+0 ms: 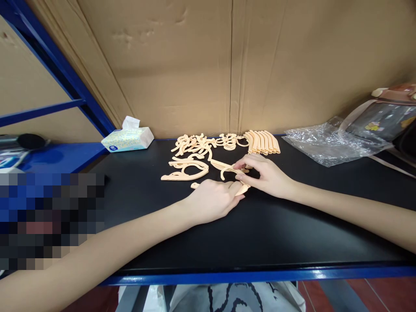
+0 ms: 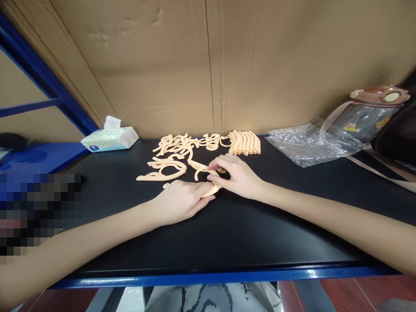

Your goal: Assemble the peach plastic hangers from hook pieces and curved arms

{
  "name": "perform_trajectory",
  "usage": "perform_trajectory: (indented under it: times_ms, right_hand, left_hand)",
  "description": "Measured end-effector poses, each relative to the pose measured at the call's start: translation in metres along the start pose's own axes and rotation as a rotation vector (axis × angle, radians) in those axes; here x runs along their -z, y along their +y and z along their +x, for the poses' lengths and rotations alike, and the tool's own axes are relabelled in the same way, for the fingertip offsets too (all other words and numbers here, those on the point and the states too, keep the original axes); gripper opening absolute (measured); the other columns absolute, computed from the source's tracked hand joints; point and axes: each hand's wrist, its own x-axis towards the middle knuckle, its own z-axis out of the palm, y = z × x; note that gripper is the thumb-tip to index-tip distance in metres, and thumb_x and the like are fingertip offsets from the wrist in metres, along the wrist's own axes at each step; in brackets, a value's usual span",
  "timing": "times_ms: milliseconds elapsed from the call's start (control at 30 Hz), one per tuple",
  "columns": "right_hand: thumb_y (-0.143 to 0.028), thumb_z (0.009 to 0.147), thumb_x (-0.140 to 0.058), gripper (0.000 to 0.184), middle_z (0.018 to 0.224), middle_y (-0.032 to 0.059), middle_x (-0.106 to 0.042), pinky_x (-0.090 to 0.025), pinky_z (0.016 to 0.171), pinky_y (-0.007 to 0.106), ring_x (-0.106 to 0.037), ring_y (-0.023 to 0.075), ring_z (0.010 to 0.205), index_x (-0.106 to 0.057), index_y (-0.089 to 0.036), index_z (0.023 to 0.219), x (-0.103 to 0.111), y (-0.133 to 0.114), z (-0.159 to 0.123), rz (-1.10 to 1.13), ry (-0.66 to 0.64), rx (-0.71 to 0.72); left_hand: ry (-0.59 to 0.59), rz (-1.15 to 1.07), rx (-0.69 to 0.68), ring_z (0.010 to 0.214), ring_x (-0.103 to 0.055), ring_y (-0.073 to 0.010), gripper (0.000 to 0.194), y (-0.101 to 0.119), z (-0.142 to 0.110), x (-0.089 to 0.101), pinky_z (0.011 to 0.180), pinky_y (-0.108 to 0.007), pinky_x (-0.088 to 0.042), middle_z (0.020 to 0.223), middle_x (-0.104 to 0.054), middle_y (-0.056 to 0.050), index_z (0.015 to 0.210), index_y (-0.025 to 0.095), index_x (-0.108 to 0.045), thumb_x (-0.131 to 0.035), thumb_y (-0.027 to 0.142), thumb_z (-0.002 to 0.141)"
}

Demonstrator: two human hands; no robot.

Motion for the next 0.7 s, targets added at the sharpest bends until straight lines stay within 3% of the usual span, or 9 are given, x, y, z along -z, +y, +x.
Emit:
perform_trajectory:
  times_ms: [133, 267, 533, 700]
  right_hand:
    - [-0.019, 0.087, -0.053, 0.015, 0.096, 0.0044, -0.065, -0.043, 0.08, 0.032, -0.055, 0.0175, 0.088, -0.06, -0.019, 0.1, -0.0002, 0.0026, 0.0003, 0.015, -0.03, 0.012]
    - [-0.005, 0.081, -0.048, 0.024, 0.093, 0.0039, -0.064, -0.044, 0.079, 0.032, -0.055, 0.0171, 0.086, -0.059, -0.018, 0.098, -0.0026, 0.0059, 0.0004, -0.016, -0.01, 0.027]
    - [-0.024, 0.092, -0.05, 0.015, 0.099, 0.0049, -0.063, -0.043, 0.084, 0.034, -0.056, 0.018, 0.093, -0.064, -0.021, 0.096, -0.0015, 0.0058, 0.001, -0.029, -0.063, 0.054]
    - [-0.022, 0.092, -0.049, 0.016, 0.1, 0.0046, -0.063, -0.04, 0.084, 0.035, -0.055, 0.0192, 0.094, -0.064, -0.021, 0.097, -0.0027, 0.0052, 0.0009, -0.133, -0.072, 0.046]
  left_hand:
    - [0.031, -0.009, -0.045, 0.073, -0.068, -0.018, 0.027, -0.0003, -0.0005, -0.001, 0.059, -0.025, -0.049, 0.09, -0.07, -0.006, 0.116, 0.013, -0.052, -0.038, 0.028, 0.097]
    - [0.044, -0.019, -0.048, 0.075, -0.069, -0.0186, 0.028, 0.0, -0.0014, -0.0009, 0.058, -0.025, -0.049, 0.092, -0.07, -0.005, 0.117, 0.014, -0.052, -0.038, 0.028, 0.097]
    - [0.063, -0.032, -0.047, 0.084, -0.068, -0.0174, 0.027, -0.0007, -0.0015, -0.0017, 0.066, -0.025, -0.052, 0.099, -0.069, -0.006, 0.115, 0.015, -0.054, -0.038, 0.027, 0.097]
    - [0.092, 0.103, -0.097, 0.092, -0.064, -0.0217, 0.024, 0.0032, -0.0003, -0.0011, 0.07, -0.03, -0.053, 0.095, -0.067, -0.01, 0.103, 0.011, -0.057, -0.039, 0.024, 0.097]
